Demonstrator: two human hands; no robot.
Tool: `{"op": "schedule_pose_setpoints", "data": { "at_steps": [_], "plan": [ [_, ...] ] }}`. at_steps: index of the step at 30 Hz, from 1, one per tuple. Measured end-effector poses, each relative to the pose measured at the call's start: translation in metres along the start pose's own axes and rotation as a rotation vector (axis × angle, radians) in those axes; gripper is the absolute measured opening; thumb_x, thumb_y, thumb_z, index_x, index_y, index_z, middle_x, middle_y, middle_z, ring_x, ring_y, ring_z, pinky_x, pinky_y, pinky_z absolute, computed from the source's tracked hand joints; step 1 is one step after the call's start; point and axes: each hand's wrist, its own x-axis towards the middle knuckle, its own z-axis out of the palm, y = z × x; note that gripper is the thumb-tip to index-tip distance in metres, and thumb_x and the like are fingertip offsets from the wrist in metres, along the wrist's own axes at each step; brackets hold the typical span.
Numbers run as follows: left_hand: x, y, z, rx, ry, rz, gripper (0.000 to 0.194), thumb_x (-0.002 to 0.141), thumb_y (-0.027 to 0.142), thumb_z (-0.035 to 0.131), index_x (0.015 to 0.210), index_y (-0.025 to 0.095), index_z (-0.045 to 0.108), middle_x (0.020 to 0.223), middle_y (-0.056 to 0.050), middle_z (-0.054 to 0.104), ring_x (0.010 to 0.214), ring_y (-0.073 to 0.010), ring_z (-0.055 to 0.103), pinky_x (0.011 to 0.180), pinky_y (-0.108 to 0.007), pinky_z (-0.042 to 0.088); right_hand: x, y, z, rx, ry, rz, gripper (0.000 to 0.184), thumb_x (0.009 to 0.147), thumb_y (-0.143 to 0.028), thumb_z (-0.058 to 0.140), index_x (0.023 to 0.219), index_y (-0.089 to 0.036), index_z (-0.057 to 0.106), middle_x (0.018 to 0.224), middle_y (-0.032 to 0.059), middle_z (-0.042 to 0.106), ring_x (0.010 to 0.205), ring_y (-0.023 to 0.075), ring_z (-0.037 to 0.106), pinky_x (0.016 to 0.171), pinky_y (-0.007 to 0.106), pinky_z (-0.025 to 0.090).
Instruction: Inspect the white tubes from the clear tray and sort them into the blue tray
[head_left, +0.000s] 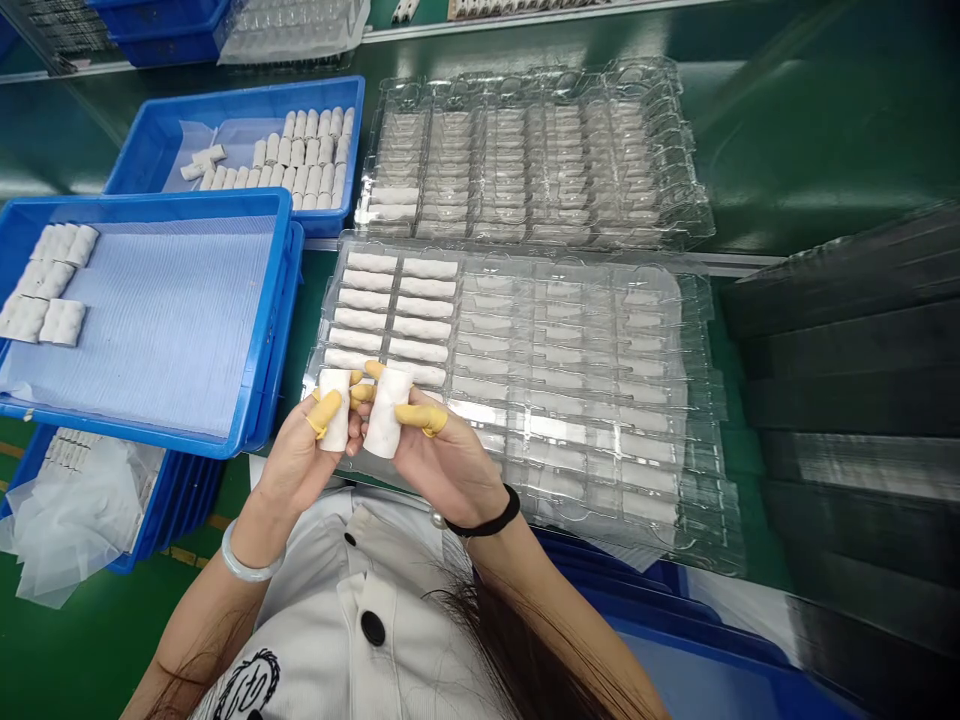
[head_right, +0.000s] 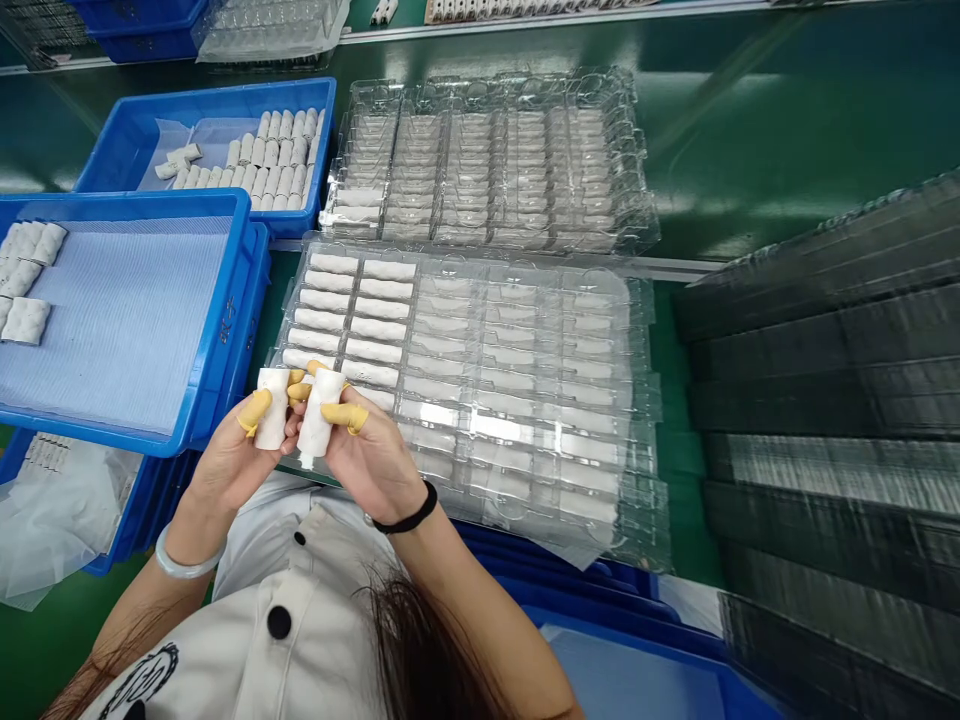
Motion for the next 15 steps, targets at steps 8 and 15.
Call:
{"op": "schedule_pose_setpoints", "data": {
  "at_steps": [8, 15],
  "plan": [
    [-0.010, -0.007, 0.011, 0.504, 0.053, 0.180, 0.065, 0.069, 0.017, 0.080, 0.127, 0.022, 0.051, 0.124, -0.008, 0.063, 0.115, -0.0219, 0.059, 0.097, -0.032, 0.046, 0.002, 0.004, 0.005, -0.036, 0.116, -0.119, 0.043, 0.080, -0.025, 0.066, 0.123, -0.021, 0.061, 0.094, 0.0030, 0.073, 0.095, 0.0212, 0.067, 0.085, 0.038, 0.054],
    [-0.011, -0.007, 0.003, 0.409, -0.035, 0.139, 0.055, 0.075, 0.026, 0.076, 0.127, 0.023, 0.055, 0.121, -0.006, 0.062, 0.094, -0.0167, 0.061, 0.076, -0.025, 0.049, 0.001, 0.005, 0.009, -0.073, 0.143, -0.161, 0.032, 0.079, -0.027, 0.067, 0.111, -0.022, 0.067, 0.095, 0.0014, 0.071, 0.092, 0.0201, 0.065, 0.078, 0.036, 0.056]
  ]
}}
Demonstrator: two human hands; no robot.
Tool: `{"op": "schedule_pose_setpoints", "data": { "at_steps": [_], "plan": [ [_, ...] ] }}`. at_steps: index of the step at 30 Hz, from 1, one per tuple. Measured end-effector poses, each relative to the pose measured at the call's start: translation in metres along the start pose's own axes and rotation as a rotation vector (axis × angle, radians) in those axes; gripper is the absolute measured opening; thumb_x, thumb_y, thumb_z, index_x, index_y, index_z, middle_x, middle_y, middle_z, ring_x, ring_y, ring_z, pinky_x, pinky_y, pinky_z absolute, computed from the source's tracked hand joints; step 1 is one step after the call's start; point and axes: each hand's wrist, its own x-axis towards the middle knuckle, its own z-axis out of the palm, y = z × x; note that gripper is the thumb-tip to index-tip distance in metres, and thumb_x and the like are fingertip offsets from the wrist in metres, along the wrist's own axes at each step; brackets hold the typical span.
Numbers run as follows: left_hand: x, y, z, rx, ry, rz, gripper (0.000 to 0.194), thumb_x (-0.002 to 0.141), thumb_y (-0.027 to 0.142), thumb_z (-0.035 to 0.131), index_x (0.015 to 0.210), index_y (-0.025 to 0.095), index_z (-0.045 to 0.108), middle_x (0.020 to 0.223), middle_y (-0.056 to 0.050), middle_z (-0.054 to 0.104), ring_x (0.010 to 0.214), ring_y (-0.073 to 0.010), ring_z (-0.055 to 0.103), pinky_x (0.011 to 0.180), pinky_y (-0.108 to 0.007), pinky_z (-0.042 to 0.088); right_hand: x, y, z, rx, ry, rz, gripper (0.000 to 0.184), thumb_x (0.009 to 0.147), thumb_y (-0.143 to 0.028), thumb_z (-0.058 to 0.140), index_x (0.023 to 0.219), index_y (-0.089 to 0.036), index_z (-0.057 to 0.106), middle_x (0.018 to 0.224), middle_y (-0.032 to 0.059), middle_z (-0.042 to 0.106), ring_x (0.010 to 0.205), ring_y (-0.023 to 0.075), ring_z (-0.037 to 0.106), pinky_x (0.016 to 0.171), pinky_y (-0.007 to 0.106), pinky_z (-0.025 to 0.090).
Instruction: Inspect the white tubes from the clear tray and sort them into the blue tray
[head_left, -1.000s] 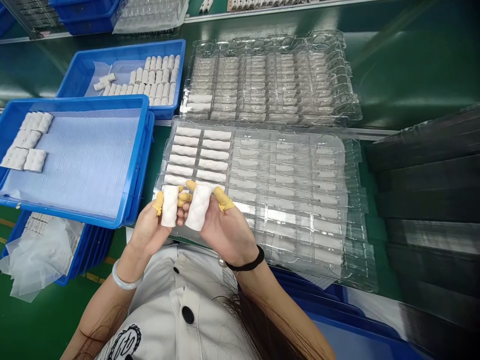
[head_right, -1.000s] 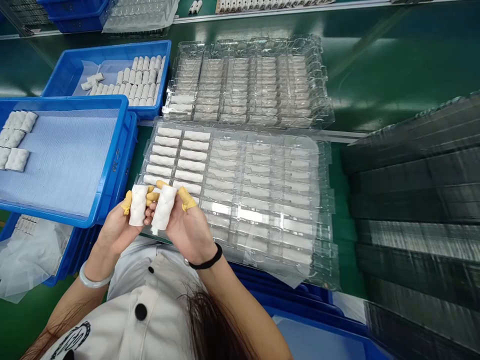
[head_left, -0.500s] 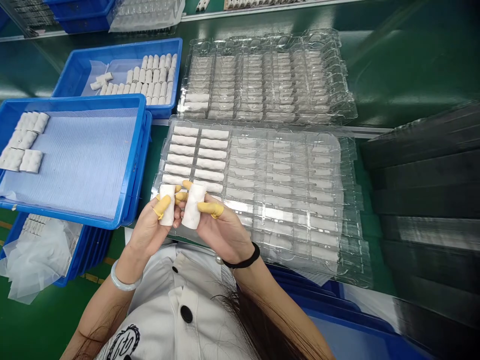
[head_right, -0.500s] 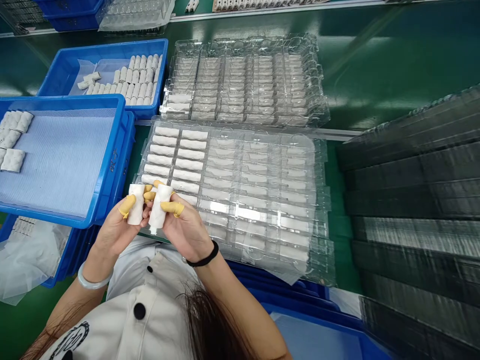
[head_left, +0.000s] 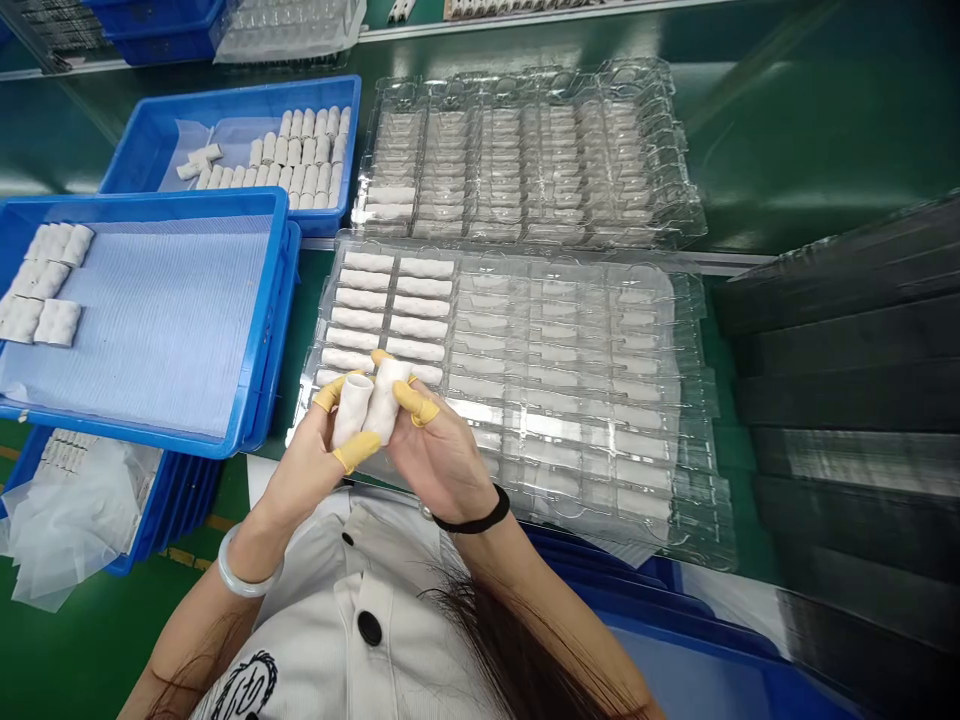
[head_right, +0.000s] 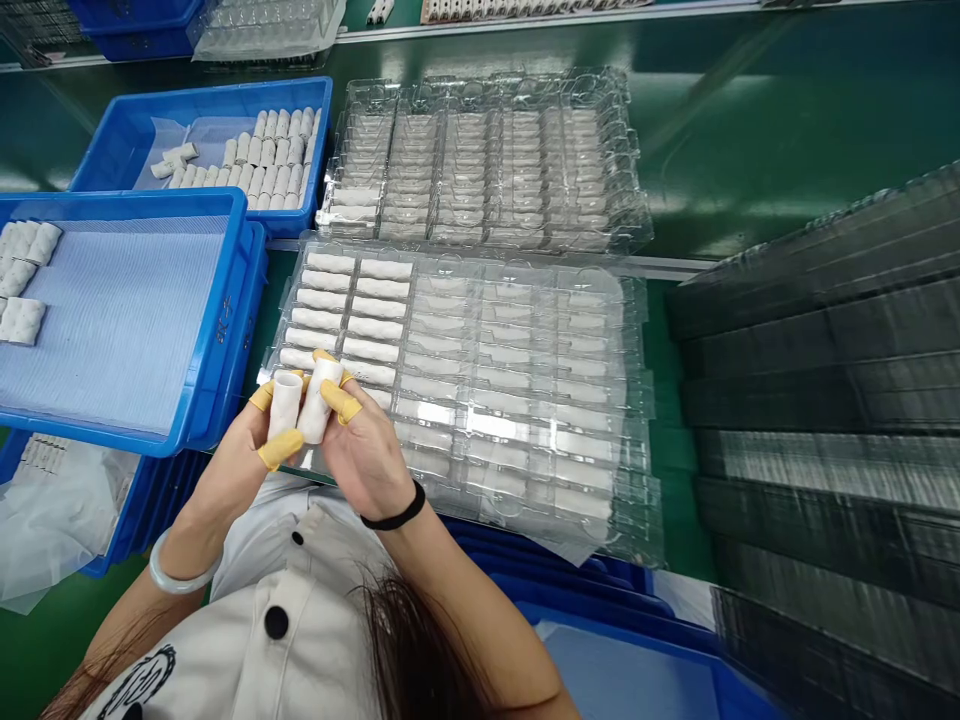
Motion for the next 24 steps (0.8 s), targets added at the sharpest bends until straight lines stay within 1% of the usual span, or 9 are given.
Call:
{"op": "schedule_pose_setpoints", "data": {
  "at_steps": [2, 3, 7, 9, 11, 14, 19, 22, 24],
  "plan": [
    [0.002, -0.003, 0.001, 0.002, 0.080, -0.025, 0.046, 0.077, 0.031, 0.074, 0.120, 0.021, 0.059, 0.104, -0.004, 0.064, 0.071, -0.0117, 0.055, 0.059, -0.023, 0.043, -0.001, 0.002, 0.002, -0.021, -0.013, -0.012, 0.034, 0.080, -0.030, 0.067, 0.113, -0.023, 0.066, 0.095, 0.0012, 0.071, 0.090, 0.0204, 0.065, 0.075, 0.036, 0.057],
    [0.003, -0.004, 0.001, 0.026, 0.105, -0.031, 0.045, 0.077, 0.030, 0.074, 0.118, 0.020, 0.060, 0.100, -0.003, 0.064, 0.070, -0.0115, 0.054, 0.058, -0.022, 0.042, -0.002, 0.003, 0.003, -0.027, -0.013, -0.019, 0.035, 0.079, -0.031, 0.067, 0.113, -0.023, 0.066, 0.095, 0.0012, 0.071, 0.091, 0.0205, 0.065, 0.075, 0.036, 0.056],
    [0.004, -0.002, -0.001, 0.111, 0.014, -0.008, 0.053, 0.071, 0.018, 0.076, 0.122, 0.022, 0.060, 0.118, -0.005, 0.063, 0.104, -0.0197, 0.058, 0.083, -0.026, 0.047, -0.002, 0.005, 0.004, -0.019, 0.021, -0.052, 0.034, 0.077, -0.030, 0.071, 0.109, -0.022, 0.067, 0.098, 0.0012, 0.071, 0.099, 0.0196, 0.064, 0.086, 0.035, 0.054],
    [0.003, -0.001, -0.004, 0.069, -0.047, -0.017, 0.058, 0.069, 0.014, 0.075, 0.125, 0.023, 0.059, 0.122, -0.005, 0.062, 0.109, -0.0204, 0.057, 0.085, -0.026, 0.047, -0.001, 0.004, 0.004, -0.013, 0.021, -0.053, 0.033, 0.076, -0.030, 0.071, 0.108, -0.022, 0.067, 0.097, 0.0010, 0.071, 0.100, 0.0195, 0.063, 0.088, 0.035, 0.053],
    [0.002, 0.000, -0.006, -0.001, -0.075, -0.042, 0.058, 0.069, 0.014, 0.073, 0.125, 0.023, 0.059, 0.115, -0.004, 0.064, 0.093, -0.0167, 0.059, 0.073, -0.024, 0.046, -0.001, 0.002, 0.004, -0.026, 0.013, -0.052, 0.032, 0.077, -0.031, 0.070, 0.107, -0.023, 0.067, 0.094, 0.0007, 0.071, 0.096, 0.0198, 0.064, 0.085, 0.036, 0.053],
    [0.000, 0.001, -0.005, -0.076, -0.061, -0.046, 0.052, 0.071, 0.016, 0.071, 0.122, 0.022, 0.060, 0.097, -0.002, 0.062, 0.068, -0.0104, 0.049, 0.058, -0.022, 0.040, -0.002, 0.000, 0.005, -0.067, 0.015, -0.054, 0.029, 0.079, -0.031, 0.068, 0.107, -0.023, 0.067, 0.088, 0.0003, 0.069, 0.087, 0.0186, 0.062, 0.075, 0.033, 0.054],
    [-0.001, 0.001, 0.001, -0.148, -0.047, -0.012, 0.044, 0.072, 0.025, 0.071, 0.114, 0.020, 0.061, 0.088, -0.001, 0.057, 0.065, -0.0107, 0.044, 0.056, -0.024, 0.039, -0.004, 0.003, 0.005, -0.094, -0.041, -0.055, 0.029, 0.081, -0.033, 0.068, 0.109, -0.026, 0.064, 0.079, -0.0012, 0.063, 0.070, 0.0164, 0.057, 0.060, 0.031, 0.051],
    [0.003, -0.002, 0.004, -0.065, 0.079, -0.035, 0.034, 0.074, 0.035, 0.074, 0.102, 0.019, 0.063, 0.082, 0.000, 0.056, 0.062, -0.0103, 0.042, 0.054, -0.023, 0.037, -0.004, 0.007, 0.006, -0.106, -0.050, -0.048, 0.032, 0.080, -0.035, 0.069, 0.110, -0.028, 0.062, 0.079, -0.0017, 0.062, 0.065, 0.0151, 0.055, 0.055, 0.030, 0.047],
    [0.005, -0.004, 0.004, 0.023, 0.154, -0.046, 0.037, 0.071, 0.033, 0.078, 0.102, 0.019, 0.064, 0.084, 0.000, 0.058, 0.066, -0.0112, 0.047, 0.057, -0.023, 0.038, -0.003, 0.008, 0.008, -0.111, -0.020, -0.058, 0.032, 0.078, -0.034, 0.071, 0.108, -0.028, 0.063, 0.087, -0.0006, 0.065, 0.073, 0.0164, 0.059, 0.060, 0.030, 0.049]
  ]
}}
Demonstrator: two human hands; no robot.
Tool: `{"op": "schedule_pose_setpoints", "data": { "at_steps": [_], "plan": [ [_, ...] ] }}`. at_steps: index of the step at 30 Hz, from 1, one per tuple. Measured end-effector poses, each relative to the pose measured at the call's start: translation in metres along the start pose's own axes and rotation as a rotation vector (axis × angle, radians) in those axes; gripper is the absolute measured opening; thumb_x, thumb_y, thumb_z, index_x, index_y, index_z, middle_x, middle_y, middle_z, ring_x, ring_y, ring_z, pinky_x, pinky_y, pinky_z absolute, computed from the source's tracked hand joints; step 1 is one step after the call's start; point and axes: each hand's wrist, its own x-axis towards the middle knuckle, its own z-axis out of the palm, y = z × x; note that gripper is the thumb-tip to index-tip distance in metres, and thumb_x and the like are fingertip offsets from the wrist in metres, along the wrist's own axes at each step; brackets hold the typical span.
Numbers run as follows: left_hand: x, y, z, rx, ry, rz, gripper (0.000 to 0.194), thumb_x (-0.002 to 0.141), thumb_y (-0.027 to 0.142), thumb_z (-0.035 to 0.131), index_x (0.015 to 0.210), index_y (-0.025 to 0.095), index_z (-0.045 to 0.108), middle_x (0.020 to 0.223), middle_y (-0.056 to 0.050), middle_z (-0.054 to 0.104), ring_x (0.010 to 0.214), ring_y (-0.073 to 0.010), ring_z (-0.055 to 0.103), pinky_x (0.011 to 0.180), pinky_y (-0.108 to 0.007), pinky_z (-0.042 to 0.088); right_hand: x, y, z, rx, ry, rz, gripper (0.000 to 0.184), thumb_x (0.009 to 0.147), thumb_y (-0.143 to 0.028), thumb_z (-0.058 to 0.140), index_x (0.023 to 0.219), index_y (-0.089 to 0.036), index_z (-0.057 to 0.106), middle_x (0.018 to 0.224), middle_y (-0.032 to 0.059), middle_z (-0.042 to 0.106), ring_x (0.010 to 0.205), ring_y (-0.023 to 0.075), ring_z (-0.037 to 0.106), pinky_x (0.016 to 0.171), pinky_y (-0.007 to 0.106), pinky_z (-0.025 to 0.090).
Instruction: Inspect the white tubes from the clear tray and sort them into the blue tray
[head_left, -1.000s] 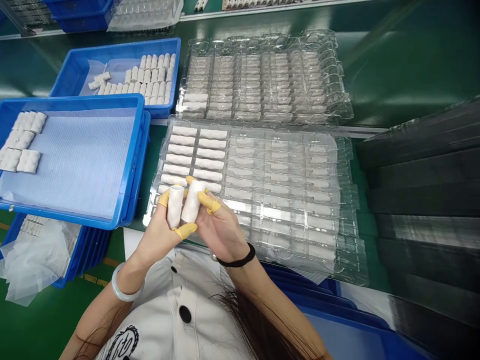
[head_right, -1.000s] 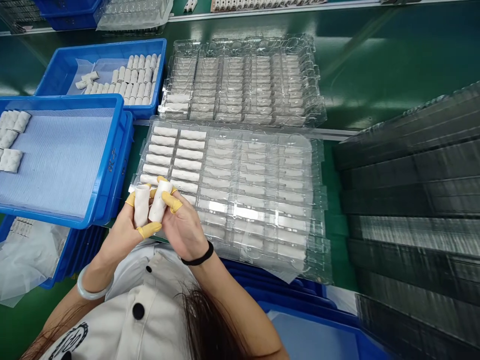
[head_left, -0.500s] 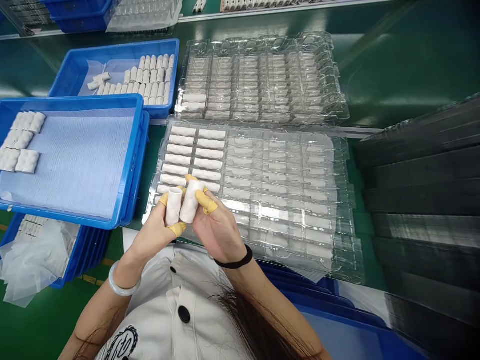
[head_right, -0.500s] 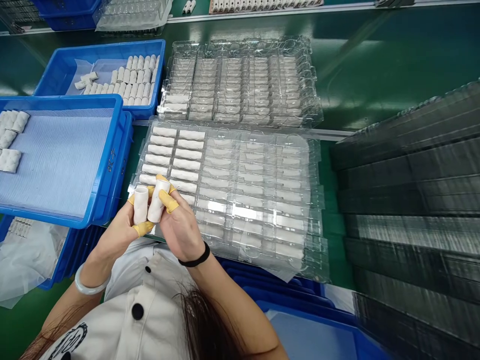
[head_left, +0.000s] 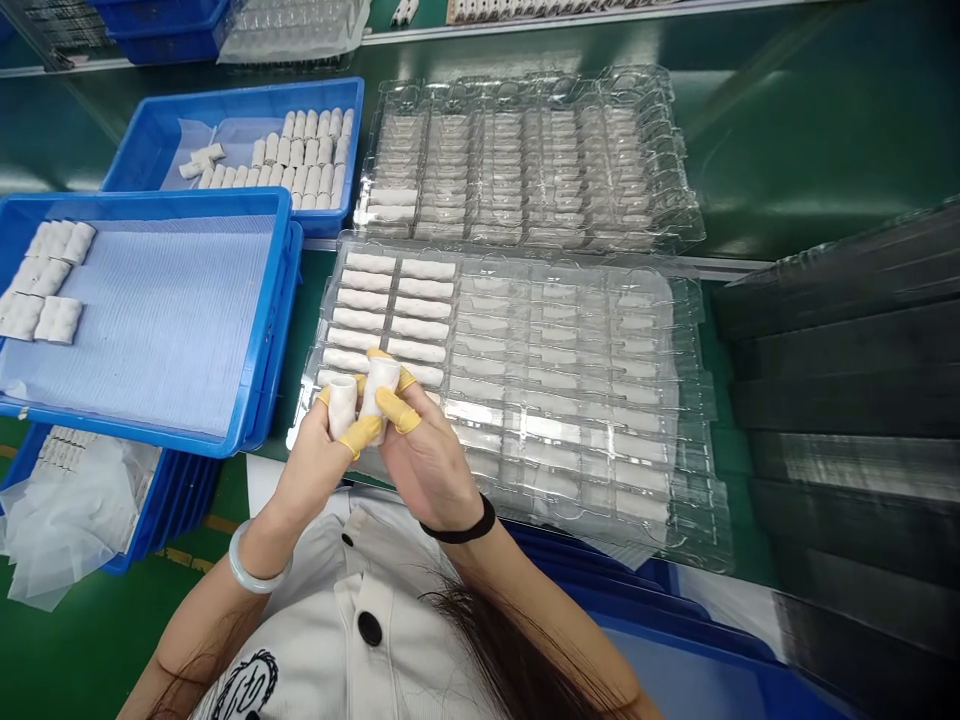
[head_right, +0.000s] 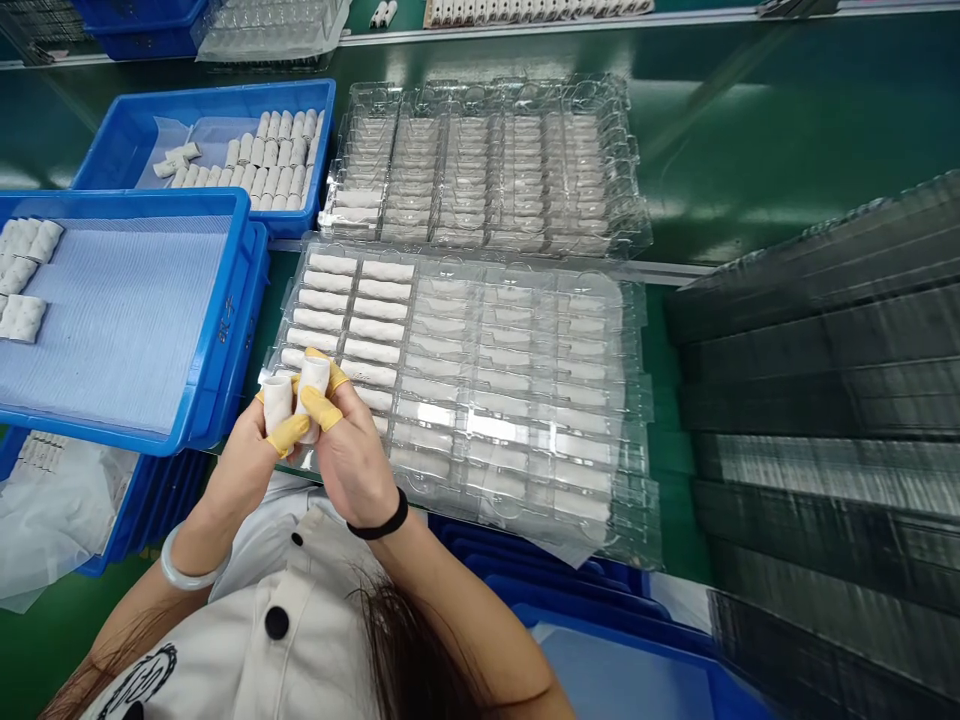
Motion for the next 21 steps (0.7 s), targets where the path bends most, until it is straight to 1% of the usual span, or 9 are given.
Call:
{"op": "schedule_pose_setpoints", "data": {
  "at_steps": [2, 4, 6, 9, 11, 14, 16, 18, 21],
  "plan": [
    [0.001, 0.000, -0.001, 0.045, -0.012, 0.005, 0.043, 0.068, 0.024, 0.080, 0.107, 0.020, 0.063, 0.094, -0.001, 0.062, 0.079, -0.0144, 0.055, 0.067, -0.024, 0.043, 0.001, 0.000, 0.001, 0.011, 0.030, -0.013, 0.030, 0.076, -0.032, 0.073, 0.105, -0.028, 0.065, 0.094, 0.0004, 0.067, 0.087, 0.0184, 0.061, 0.071, 0.032, 0.052],
    [0.000, 0.003, -0.004, 0.033, -0.080, 0.004, 0.047, 0.066, 0.016, 0.079, 0.109, 0.020, 0.063, 0.100, -0.002, 0.063, 0.090, -0.0161, 0.057, 0.075, -0.024, 0.045, 0.001, 0.000, 0.001, 0.035, 0.043, -0.029, 0.031, 0.075, -0.031, 0.074, 0.104, -0.028, 0.065, 0.097, 0.0011, 0.067, 0.096, 0.0198, 0.061, 0.079, 0.034, 0.052],
    [-0.002, 0.005, -0.008, -0.026, -0.153, -0.013, 0.045, 0.066, 0.015, 0.079, 0.108, 0.020, 0.064, 0.095, -0.001, 0.063, 0.082, -0.0136, 0.056, 0.070, -0.023, 0.045, 0.001, -0.002, 0.001, 0.044, 0.036, -0.025, 0.033, 0.075, -0.031, 0.074, 0.107, -0.028, 0.065, 0.092, 0.0010, 0.067, 0.094, 0.0205, 0.062, 0.078, 0.035, 0.054],
    [-0.002, 0.006, -0.012, -0.171, -0.216, -0.031, 0.033, 0.076, 0.032, 0.076, 0.104, 0.017, 0.065, 0.081, 0.000, 0.059, 0.062, -0.0095, 0.049, 0.058, -0.024, 0.043, 0.002, -0.003, -0.002, 0.043, 0.003, 0.016, 0.036, 0.076, -0.031, 0.072, 0.111, -0.027, 0.063, 0.078, -0.0009, 0.064, 0.081, 0.0205, 0.063, 0.065, 0.035, 0.056],
    [-0.001, 0.005, -0.013, -0.255, -0.187, -0.032, 0.031, 0.080, 0.040, 0.072, 0.098, 0.015, 0.067, 0.077, -0.001, 0.060, 0.058, -0.0091, 0.049, 0.054, -0.024, 0.042, 0.002, -0.004, -0.003, 0.055, 0.001, 0.035, 0.035, 0.077, -0.031, 0.072, 0.110, -0.025, 0.061, 0.075, -0.0016, 0.064, 0.074, 0.0192, 0.062, 0.059, 0.034, 0.056],
    [0.003, 0.004, -0.014, -0.350, -0.124, -0.060, 0.033, 0.078, 0.043, 0.074, 0.088, 0.012, 0.068, 0.076, -0.004, 0.062, 0.061, -0.0109, 0.053, 0.053, -0.023, 0.043, 0.003, -0.004, -0.004, 0.079, 0.036, 0.064, 0.034, 0.081, -0.036, 0.068, 0.112, -0.021, 0.060, 0.074, -0.0005, 0.066, 0.064, 0.0168, 0.061, 0.057, 0.034, 0.055],
    [0.006, 0.005, -0.014, -0.397, -0.113, -0.098, 0.036, 0.077, 0.044, 0.075, 0.082, 0.009, 0.068, 0.074, -0.007, 0.064, 0.065, -0.0131, 0.057, 0.055, -0.024, 0.046, 0.003, -0.005, -0.004, 0.099, 0.059, 0.082, 0.034, 0.086, -0.040, 0.062, 0.113, -0.020, 0.061, 0.074, 0.0006, 0.068, 0.061, 0.0167, 0.061, 0.057, 0.035, 0.055],
    [0.007, 0.006, -0.015, -0.438, -0.106, -0.126, 0.032, 0.079, 0.039, 0.074, 0.083, 0.008, 0.069, 0.075, -0.009, 0.066, 0.068, -0.0147, 0.061, 0.060, -0.025, 0.049, 0.004, -0.006, -0.005, 0.122, 0.071, 0.092, 0.032, 0.088, -0.041, 0.058, 0.112, -0.019, 0.062, 0.073, 0.0014, 0.068, 0.063, 0.0180, 0.063, 0.060, 0.036, 0.055],
    [0.008, 0.007, -0.017, -0.495, -0.102, -0.147, 0.024, 0.085, 0.029, 0.067, 0.094, 0.008, 0.071, 0.081, -0.010, 0.070, 0.070, -0.0151, 0.064, 0.065, -0.026, 0.052, 0.005, -0.009, -0.008, 0.144, 0.063, 0.106, 0.026, 0.087, -0.035, 0.059, 0.107, -0.019, 0.064, 0.074, 0.0016, 0.069, 0.067, 0.0191, 0.065, 0.062, 0.035, 0.054]
  ]
}}
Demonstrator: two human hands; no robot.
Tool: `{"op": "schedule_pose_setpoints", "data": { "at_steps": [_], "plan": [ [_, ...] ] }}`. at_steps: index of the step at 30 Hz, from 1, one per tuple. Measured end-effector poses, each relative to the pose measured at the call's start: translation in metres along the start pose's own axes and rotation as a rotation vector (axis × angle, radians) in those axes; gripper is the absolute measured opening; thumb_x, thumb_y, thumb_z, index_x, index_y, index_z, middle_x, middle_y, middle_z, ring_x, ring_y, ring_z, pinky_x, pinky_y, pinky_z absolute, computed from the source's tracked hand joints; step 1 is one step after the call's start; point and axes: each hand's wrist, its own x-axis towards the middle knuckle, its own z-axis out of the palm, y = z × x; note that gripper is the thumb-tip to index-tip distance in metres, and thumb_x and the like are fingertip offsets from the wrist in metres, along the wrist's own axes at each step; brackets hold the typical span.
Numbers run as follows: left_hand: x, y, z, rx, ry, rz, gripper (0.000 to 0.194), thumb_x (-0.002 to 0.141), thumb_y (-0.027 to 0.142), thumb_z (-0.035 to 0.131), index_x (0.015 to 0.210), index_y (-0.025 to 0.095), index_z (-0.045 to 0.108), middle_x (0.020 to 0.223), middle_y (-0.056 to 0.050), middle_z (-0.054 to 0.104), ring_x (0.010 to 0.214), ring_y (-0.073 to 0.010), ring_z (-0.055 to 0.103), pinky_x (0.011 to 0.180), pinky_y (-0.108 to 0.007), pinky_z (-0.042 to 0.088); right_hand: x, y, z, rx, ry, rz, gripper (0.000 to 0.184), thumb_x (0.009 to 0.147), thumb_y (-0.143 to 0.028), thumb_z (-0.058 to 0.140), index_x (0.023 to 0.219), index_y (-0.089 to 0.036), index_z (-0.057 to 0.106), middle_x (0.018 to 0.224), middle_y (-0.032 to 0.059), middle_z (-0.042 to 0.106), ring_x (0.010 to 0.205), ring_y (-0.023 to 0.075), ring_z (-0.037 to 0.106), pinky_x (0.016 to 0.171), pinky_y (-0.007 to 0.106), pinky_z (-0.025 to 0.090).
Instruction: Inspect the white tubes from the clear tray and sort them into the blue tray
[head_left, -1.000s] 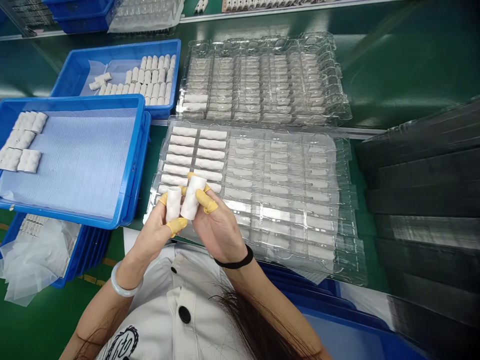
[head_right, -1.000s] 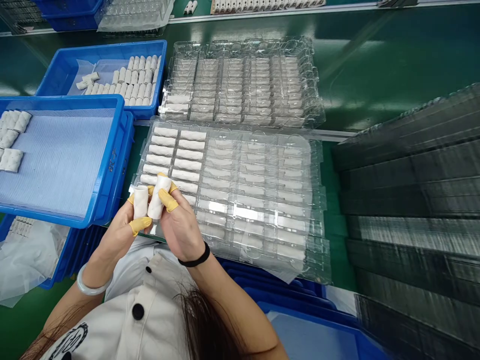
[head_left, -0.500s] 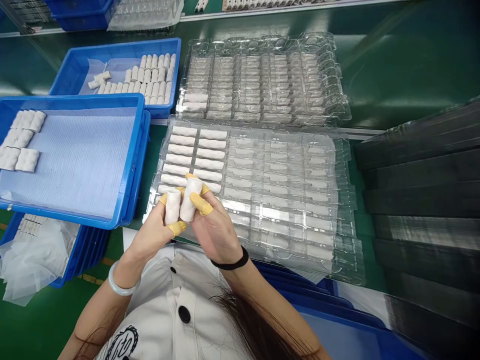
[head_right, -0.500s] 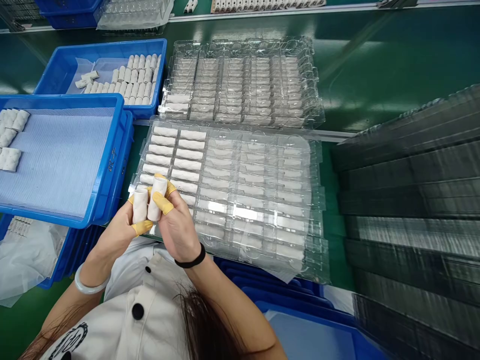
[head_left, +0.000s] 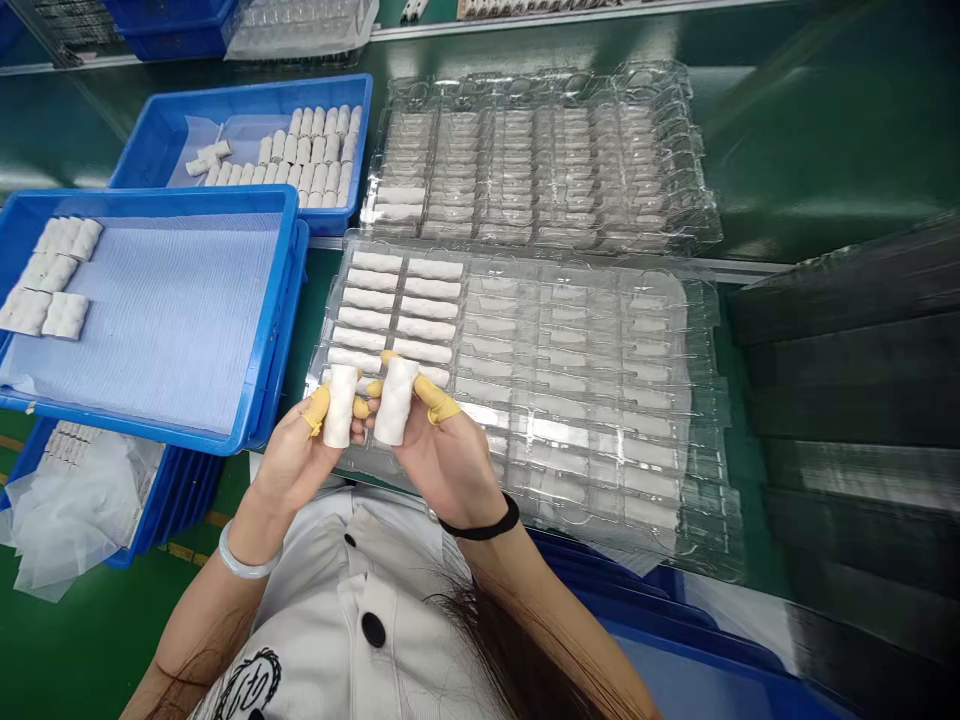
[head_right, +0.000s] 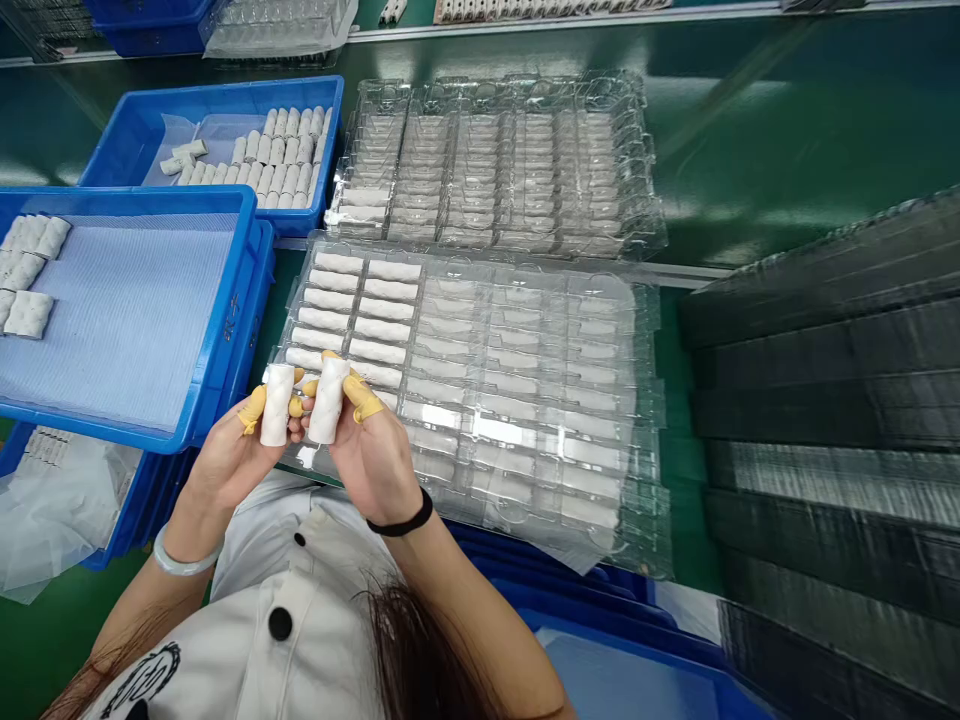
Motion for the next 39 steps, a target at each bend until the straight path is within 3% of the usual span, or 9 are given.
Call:
{"op": "schedule_pose_setpoints", "data": {
  "at_steps": [5, 9, 13, 20, 25, 29, 33, 39],
  "plan": [
    [-0.001, 0.000, 0.001, -0.041, 0.007, 0.005, 0.025, 0.093, 0.028, 0.054, 0.100, 0.009, 0.069, 0.079, -0.008, 0.068, 0.069, -0.0158, 0.064, 0.068, -0.028, 0.053, -0.001, -0.003, -0.009, -0.085, -0.022, -0.015, 0.020, 0.077, -0.031, 0.070, 0.090, -0.018, 0.063, 0.064, -0.0007, 0.066, 0.057, 0.0145, 0.060, 0.058, 0.029, 0.049],
    [0.000, 0.000, 0.002, 0.020, -0.009, 0.063, 0.029, 0.092, 0.037, 0.058, 0.094, 0.010, 0.069, 0.065, -0.003, 0.061, 0.056, -0.0121, 0.056, 0.057, -0.024, 0.048, -0.001, -0.001, -0.010, -0.126, -0.051, -0.042, 0.025, 0.077, -0.034, 0.074, 0.093, -0.018, 0.064, 0.063, -0.0009, 0.065, 0.053, 0.0118, 0.056, 0.057, 0.026, 0.047],
    [0.002, 0.000, 0.001, 0.018, -0.010, 0.015, 0.040, 0.093, 0.043, 0.056, 0.078, 0.007, 0.068, 0.069, -0.009, 0.065, 0.061, -0.0143, 0.060, 0.061, -0.026, 0.050, 0.000, -0.002, -0.008, -0.041, -0.073, 0.044, 0.035, 0.091, -0.049, 0.054, 0.104, -0.018, 0.065, 0.073, 0.0040, 0.070, 0.065, 0.0179, 0.064, 0.069, 0.036, 0.054],
    [0.003, 0.007, 0.005, -0.110, -0.008, -0.050, 0.052, 0.103, 0.038, 0.027, 0.094, 0.009, 0.070, 0.071, -0.009, 0.065, 0.055, -0.0130, 0.057, 0.055, -0.025, 0.049, 0.001, -0.006, -0.010, 0.053, -0.105, 0.093, 0.028, 0.096, -0.039, 0.046, 0.101, -0.020, 0.067, 0.098, 0.0080, 0.074, 0.097, 0.0235, 0.068, 0.086, 0.044, 0.056],
    [0.002, 0.007, 0.003, -0.102, -0.028, -0.041, 0.048, 0.102, 0.036, 0.030, 0.099, 0.009, 0.069, 0.074, -0.009, 0.064, 0.057, -0.0118, 0.057, 0.061, -0.026, 0.052, 0.002, -0.004, -0.010, 0.058, -0.119, 0.093, 0.029, 0.096, -0.035, 0.044, 0.097, -0.019, 0.068, 0.097, 0.0084, 0.074, 0.100, 0.0237, 0.068, 0.088, 0.045, 0.057],
    [0.004, 0.005, 0.002, -0.075, -0.004, -0.027, 0.044, 0.101, 0.032, 0.036, 0.097, 0.005, 0.070, 0.075, -0.011, 0.065, 0.061, -0.0134, 0.060, 0.060, -0.025, 0.052, 0.003, -0.002, -0.010, 0.078, -0.108, 0.087, 0.029, 0.097, -0.030, 0.042, 0.105, -0.018, 0.067, 0.095, 0.0082, 0.074, 0.095, 0.0225, 0.069, 0.086, 0.044, 0.057],
    [0.005, 0.003, 0.003, -0.062, 0.043, -0.034, 0.038, 0.101, 0.026, 0.038, 0.098, 0.004, 0.069, 0.080, -0.014, 0.069, 0.070, -0.0172, 0.066, 0.065, -0.027, 0.054, 0.004, 0.000, -0.014, 0.066, -0.078, 0.028, 0.025, 0.091, -0.026, 0.055, 0.114, -0.021, 0.063, 0.090, 0.0041, 0.074, 0.083, 0.0201, 0.070, 0.079, 0.040, 0.058],
    [0.005, 0.003, 0.002, -0.109, -0.012, -0.070, 0.032, 0.098, 0.031, 0.048, 0.104, 0.008, 0.069, 0.079, -0.009, 0.068, 0.064, -0.0139, 0.063, 0.059, -0.025, 0.052, 0.003, -0.001, -0.019, -0.046, -0.055, 0.029, 0.029, 0.073, -0.030, 0.079, 0.096, -0.017, 0.067, 0.071, 0.0009, 0.071, 0.061, 0.0133, 0.064, 0.060, 0.026, 0.054]
  ]
}}
